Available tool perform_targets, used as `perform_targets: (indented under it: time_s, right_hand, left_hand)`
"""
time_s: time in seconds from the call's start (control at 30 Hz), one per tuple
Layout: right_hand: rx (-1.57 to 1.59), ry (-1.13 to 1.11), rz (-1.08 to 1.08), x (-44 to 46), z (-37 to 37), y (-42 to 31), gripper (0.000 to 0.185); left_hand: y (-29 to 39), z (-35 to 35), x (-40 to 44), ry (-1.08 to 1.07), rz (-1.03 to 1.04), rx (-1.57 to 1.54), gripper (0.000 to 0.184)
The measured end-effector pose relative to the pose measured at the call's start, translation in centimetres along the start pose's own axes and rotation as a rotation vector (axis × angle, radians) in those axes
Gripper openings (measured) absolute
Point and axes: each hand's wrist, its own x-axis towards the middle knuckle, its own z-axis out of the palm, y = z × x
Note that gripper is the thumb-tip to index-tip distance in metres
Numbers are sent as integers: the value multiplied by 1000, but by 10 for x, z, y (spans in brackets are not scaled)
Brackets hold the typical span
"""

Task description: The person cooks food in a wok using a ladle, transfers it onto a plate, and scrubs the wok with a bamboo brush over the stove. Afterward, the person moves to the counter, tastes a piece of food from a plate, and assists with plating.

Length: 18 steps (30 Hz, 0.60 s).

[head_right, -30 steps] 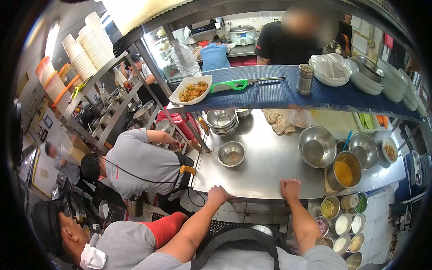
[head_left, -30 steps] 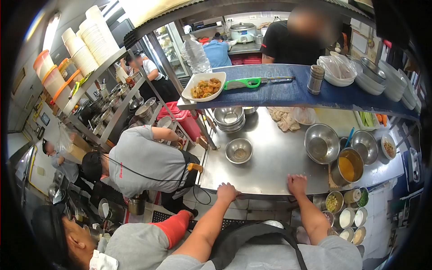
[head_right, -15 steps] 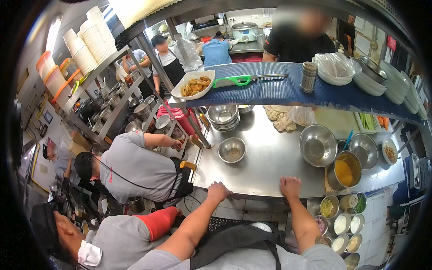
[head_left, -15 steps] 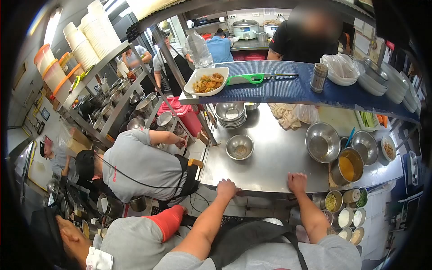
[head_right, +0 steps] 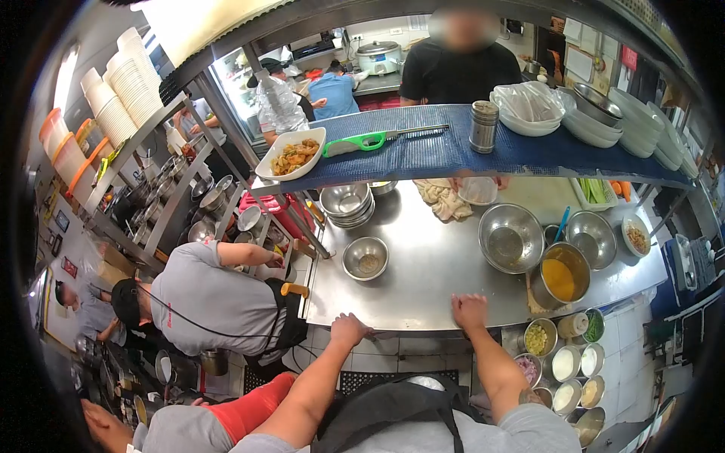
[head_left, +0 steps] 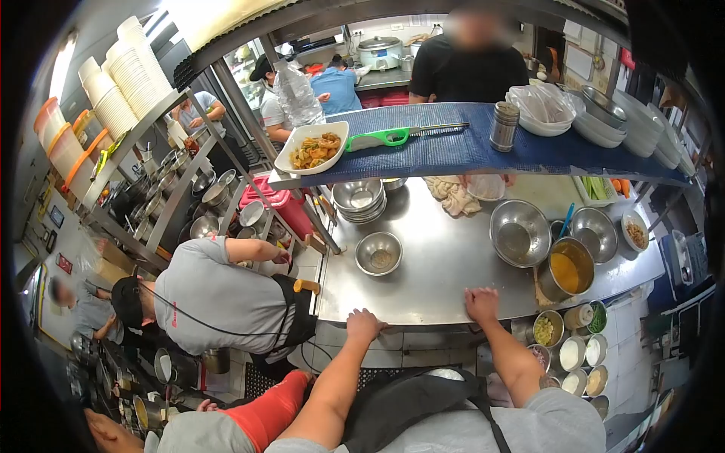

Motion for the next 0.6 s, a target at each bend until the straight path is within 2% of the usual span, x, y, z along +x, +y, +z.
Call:
perform_targets:
  time_s: [0.23,0.43,0.6]
  right_hand:
    - [-15,46,-31,-1,7,5,50]
    - [12,-10,-17,-1,0,0,51]
    - [52,80,-40,1,10,4,50]
  left_hand:
    - [-1,2,1,11,4,-8,77]
    - [-7,4,0,22,40,-3,74]
    - [0,-12,-6,-22,15,-12,76]
